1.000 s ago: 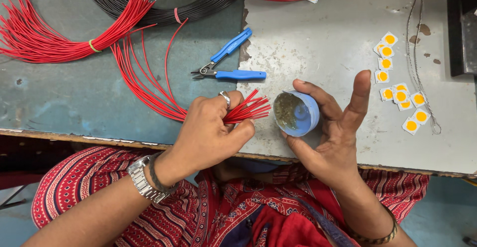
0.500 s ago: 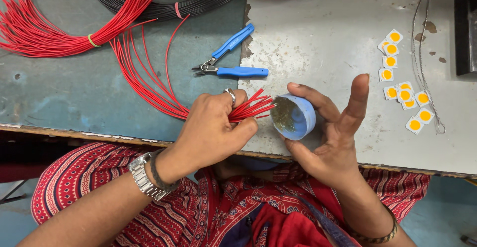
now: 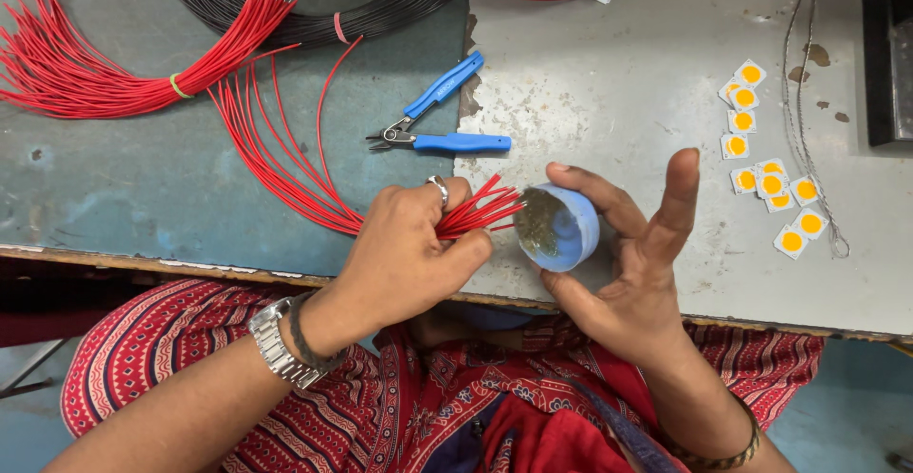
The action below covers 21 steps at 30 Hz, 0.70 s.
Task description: The person solders red wire ends onto small LED chip pads on the workbench using a soldering iron. They strip insulation from wire ends with pliers, dip the exposed strands into a solder pot to tin them, and solder the tinned wires to the LED pads one at a time.
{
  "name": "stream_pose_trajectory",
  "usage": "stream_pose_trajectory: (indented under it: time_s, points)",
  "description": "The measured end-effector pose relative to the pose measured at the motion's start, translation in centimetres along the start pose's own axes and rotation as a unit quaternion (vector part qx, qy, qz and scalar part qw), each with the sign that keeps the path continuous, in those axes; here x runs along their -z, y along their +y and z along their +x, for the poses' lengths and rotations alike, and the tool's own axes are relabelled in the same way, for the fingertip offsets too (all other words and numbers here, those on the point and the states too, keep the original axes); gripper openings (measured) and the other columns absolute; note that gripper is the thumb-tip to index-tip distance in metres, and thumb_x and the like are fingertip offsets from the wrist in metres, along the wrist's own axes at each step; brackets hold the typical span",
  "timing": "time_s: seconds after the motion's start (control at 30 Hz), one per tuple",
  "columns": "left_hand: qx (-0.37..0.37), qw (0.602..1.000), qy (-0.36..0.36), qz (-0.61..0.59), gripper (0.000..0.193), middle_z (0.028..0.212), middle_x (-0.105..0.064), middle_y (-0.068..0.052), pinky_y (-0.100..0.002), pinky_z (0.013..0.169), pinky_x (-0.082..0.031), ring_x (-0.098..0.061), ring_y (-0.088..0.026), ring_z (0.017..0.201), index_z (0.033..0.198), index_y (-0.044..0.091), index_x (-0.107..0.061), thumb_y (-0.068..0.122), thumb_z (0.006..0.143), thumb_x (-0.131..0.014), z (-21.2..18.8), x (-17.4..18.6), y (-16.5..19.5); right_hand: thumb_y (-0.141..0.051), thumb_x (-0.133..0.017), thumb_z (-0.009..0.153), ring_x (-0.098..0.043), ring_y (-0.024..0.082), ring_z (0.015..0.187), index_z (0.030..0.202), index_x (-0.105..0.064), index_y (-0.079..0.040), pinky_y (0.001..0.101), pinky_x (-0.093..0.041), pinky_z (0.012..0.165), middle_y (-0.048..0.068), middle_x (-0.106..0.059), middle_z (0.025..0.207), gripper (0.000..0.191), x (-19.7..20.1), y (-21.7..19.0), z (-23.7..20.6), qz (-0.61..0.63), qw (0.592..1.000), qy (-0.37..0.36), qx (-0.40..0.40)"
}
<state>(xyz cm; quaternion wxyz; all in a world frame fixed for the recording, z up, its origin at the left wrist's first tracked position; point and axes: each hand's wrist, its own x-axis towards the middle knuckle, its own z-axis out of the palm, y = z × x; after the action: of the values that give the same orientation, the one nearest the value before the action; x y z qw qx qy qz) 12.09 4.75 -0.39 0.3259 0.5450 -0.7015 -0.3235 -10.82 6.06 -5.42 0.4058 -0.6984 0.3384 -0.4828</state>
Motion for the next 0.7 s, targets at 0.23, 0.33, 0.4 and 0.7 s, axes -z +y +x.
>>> stream_pose_trajectory:
  time_s: [0.23, 0.33, 0.4, 0.7]
  points:
    - [0.033, 0.999, -0.014, -0.038, 0.027, 0.05, -0.044, -0.011, -0.036, 0.044, -0.036, -0.044, -0.014, 0.046, 0.069, 0.0, -0.052, 0.019, 0.078, -0.07, -0.02, 0.38, -0.17, 0.017, -0.072, 0.087, -0.061, 0.024, 0.131, 0.163, 0.019, -0.035, 0.0345, -0.056, 0.106, 0.023, -0.052, 0.152, 0.13, 0.0, -0.01, 0.03, -0.016, 0.999, 0.029, -0.017]
    - [0.037, 0.998, -0.016, -0.047, 0.026, 0.05, -0.045, -0.011, -0.036, 0.044, -0.036, -0.044, -0.013, 0.046, 0.069, 0.001, -0.053, 0.019, 0.078, -0.069, 0.02, 0.4, -0.18, 0.017, -0.071, 0.086, -0.061, 0.024, 0.13, 0.163, 0.02, -0.035, 0.0344, -0.056, 0.106, 0.023, -0.051, 0.153, 0.13, 0.02, 0.09, 0.01, -0.012, 0.999, 0.028, -0.014]
    - [0.039, 0.998, -0.017, -0.053, 0.024, 0.05, -0.047, -0.011, -0.036, 0.044, -0.037, -0.045, -0.013, 0.045, 0.071, 0.001, -0.054, 0.019, 0.077, -0.068, 0.03, 0.35, -0.22, 0.016, -0.071, 0.086, -0.061, 0.024, 0.13, 0.162, 0.02, -0.035, 0.0343, -0.056, 0.104, 0.023, -0.052, 0.153, 0.129, 0.07, 0.12, -0.08, -0.007, 1.0, 0.022, -0.015]
    - [0.032, 0.999, -0.016, -0.02, 0.03, 0.056, -0.047, -0.018, -0.04, 0.05, -0.041, -0.048, -0.027, 0.048, 0.071, -0.002, -0.051, 0.023, 0.076, -0.069, 0.25, 0.07, -0.29, 0.016, -0.069, 0.088, -0.065, 0.025, 0.125, 0.159, 0.026, -0.039, 0.0384, -0.056, 0.109, 0.023, -0.053, 0.155, 0.131, 0.12, 0.27, -0.07, 0.013, 1.0, -0.012, 0.007]
